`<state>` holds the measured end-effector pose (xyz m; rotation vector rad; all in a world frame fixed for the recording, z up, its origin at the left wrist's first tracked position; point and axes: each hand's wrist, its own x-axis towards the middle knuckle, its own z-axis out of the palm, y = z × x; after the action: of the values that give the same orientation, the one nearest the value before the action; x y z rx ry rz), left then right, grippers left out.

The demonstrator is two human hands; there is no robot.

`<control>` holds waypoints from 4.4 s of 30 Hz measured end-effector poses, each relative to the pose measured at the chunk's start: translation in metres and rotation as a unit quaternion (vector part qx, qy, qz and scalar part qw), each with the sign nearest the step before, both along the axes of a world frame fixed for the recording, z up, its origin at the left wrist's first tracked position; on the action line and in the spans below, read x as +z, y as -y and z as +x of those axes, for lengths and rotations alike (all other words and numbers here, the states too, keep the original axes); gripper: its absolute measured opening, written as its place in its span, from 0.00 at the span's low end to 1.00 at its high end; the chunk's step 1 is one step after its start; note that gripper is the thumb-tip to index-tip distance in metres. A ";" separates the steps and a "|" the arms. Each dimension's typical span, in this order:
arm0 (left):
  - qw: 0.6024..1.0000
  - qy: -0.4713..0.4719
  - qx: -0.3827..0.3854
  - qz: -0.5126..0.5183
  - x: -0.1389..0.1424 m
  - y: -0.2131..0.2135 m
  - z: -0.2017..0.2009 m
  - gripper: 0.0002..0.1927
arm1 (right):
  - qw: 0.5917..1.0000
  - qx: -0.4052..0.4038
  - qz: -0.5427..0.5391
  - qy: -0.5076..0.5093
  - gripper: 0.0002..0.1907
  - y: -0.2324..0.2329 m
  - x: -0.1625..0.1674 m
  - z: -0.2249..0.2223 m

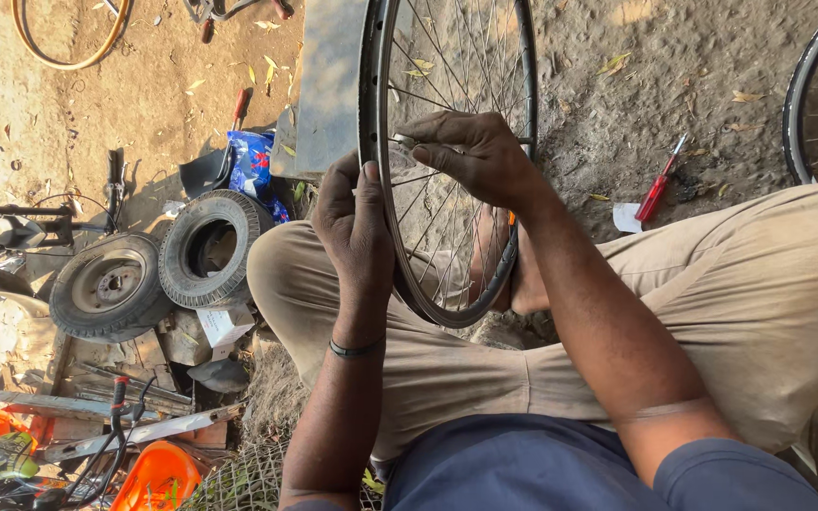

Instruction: The person sits on the ground holding a bicycle wheel and works the spokes and rim by hand, turning spoke nipples and checking the rim around its circumference. At the end they set the wheel across their legs and pick up a mobile phone.

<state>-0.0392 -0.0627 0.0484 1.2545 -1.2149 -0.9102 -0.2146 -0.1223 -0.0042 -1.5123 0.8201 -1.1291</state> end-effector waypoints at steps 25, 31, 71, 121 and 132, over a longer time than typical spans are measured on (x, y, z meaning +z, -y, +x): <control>0.998 -0.057 0.005 0.017 0.000 -0.009 -0.007 0.13 | 0.924 -0.265 -0.203 -0.188 0.12 -0.020 0.028 0.042; 0.999 -0.011 0.012 -0.047 0.002 -0.027 -0.003 0.10 | 0.984 -0.086 -0.075 -0.135 0.13 -0.015 0.026 0.016; 0.999 -0.033 0.006 -0.020 0.021 -0.005 -0.016 0.15 | 0.908 -0.309 -0.237 -0.153 0.10 -0.022 0.021 0.035; 0.998 -0.066 0.009 0.008 0.019 0.010 -0.015 0.13 | 0.991 0.018 0.009 0.135 0.27 -0.016 0.033 0.031; 0.995 -0.098 -0.008 0.031 0.025 0.007 -0.022 0.16 | 0.955 -0.227 -0.135 -0.134 0.13 -0.008 0.014 0.019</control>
<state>-0.0614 -0.0699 0.0732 1.1771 -1.0492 -1.0636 -0.1960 -0.1141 0.0100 -1.7818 1.2881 -1.4333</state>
